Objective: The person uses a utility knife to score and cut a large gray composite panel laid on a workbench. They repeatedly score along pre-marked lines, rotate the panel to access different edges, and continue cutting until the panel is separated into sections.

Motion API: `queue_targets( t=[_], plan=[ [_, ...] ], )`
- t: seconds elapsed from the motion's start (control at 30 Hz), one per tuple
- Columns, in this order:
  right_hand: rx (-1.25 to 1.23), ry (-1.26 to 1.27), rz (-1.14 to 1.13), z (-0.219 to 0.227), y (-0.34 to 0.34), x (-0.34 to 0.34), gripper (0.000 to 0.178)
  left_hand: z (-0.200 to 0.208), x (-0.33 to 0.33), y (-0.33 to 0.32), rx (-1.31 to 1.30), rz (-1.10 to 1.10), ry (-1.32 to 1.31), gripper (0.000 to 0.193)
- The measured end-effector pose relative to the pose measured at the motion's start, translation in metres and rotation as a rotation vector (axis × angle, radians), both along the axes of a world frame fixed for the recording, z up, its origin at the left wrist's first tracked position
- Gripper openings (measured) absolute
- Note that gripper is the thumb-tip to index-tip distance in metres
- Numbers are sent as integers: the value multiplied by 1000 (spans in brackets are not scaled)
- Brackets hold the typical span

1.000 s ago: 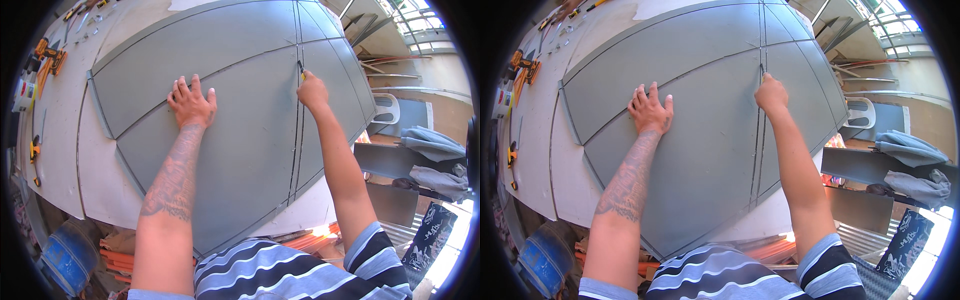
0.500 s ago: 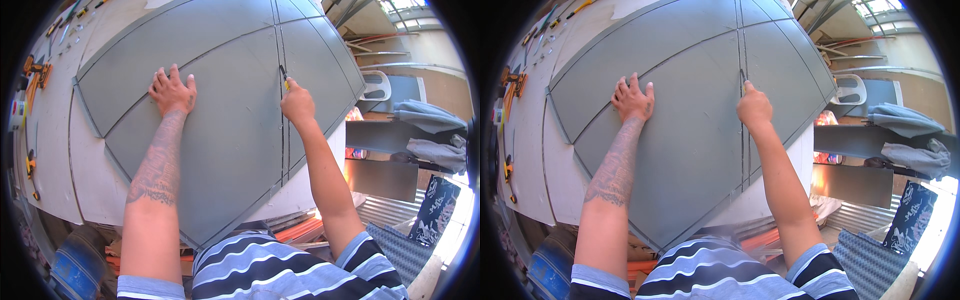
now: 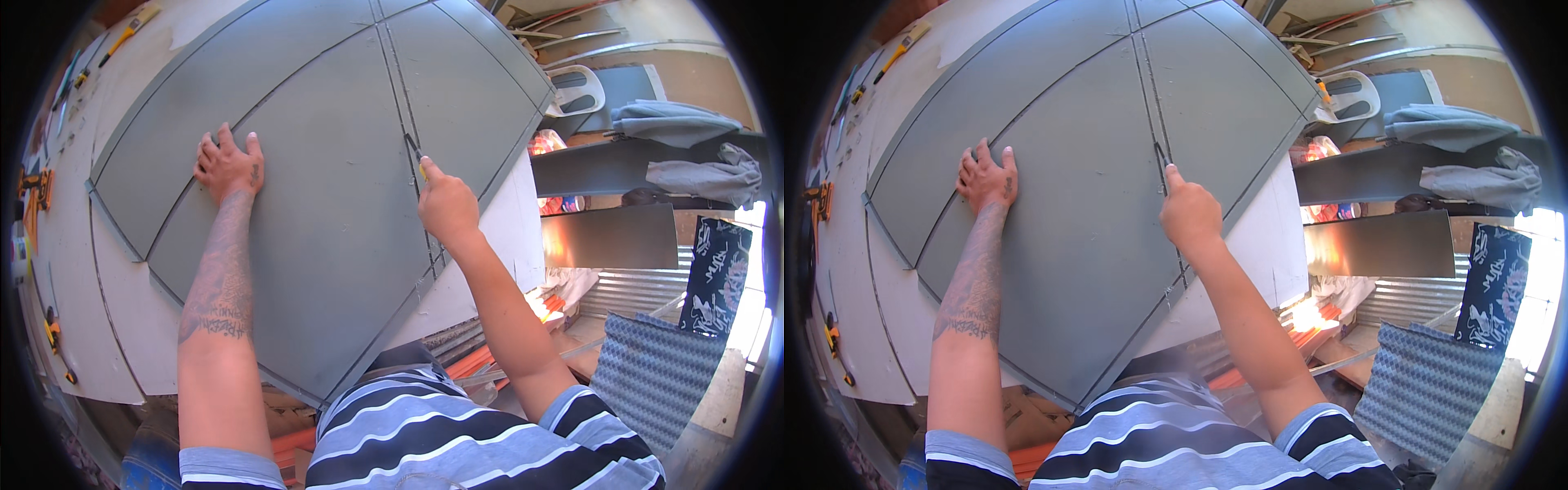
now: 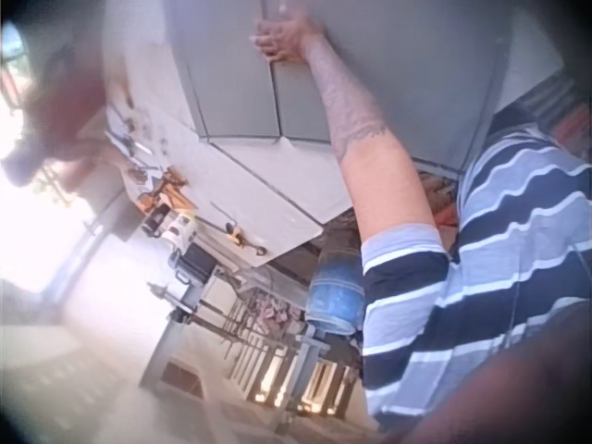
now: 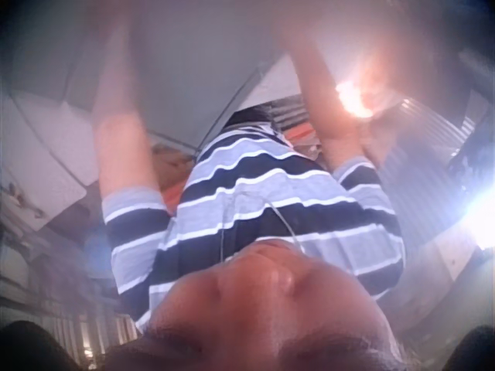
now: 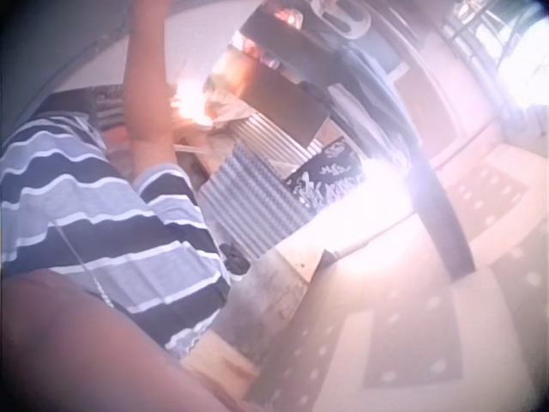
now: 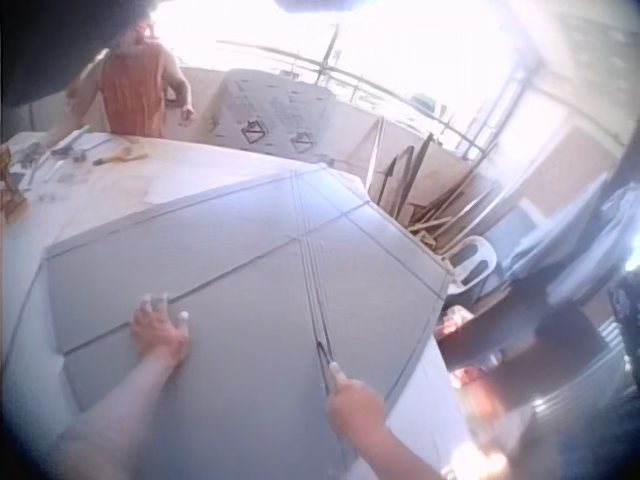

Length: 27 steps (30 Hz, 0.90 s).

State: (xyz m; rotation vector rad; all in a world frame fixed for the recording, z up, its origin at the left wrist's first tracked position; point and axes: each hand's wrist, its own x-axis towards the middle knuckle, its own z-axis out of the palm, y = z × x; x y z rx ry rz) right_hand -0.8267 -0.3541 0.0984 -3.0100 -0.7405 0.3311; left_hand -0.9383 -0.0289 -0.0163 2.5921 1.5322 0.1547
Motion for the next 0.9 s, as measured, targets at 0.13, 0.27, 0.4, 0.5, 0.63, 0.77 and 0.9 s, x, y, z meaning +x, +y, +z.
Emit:
queue_targets(
  t=[0.13,0.27,0.4,0.5,0.63,0.77,0.9],
  plan=[
    [53,-2,-11,7,-18,-22,48,-1,1,1,3,2,12,69],
    [13,43,-17,15,-35,-40,50,-10,-1,5,39,13,-24,69],
    [10,74,-8,18,-62,-64,52,-3,1,1,17,-8,6,69],
    [4,106,-1,24,-81,-83,52,-6,0,3,34,-4,11,69],
    [-60,148,27,29,-113,-106,57,-9,1,5,42,-3,14,69],
    [-34,180,5,41,-129,-126,52,-4,1,3,13,7,13,68],
    [-14,206,5,46,-146,-140,52,-5,0,3,32,-5,-5,68]
  ],
)
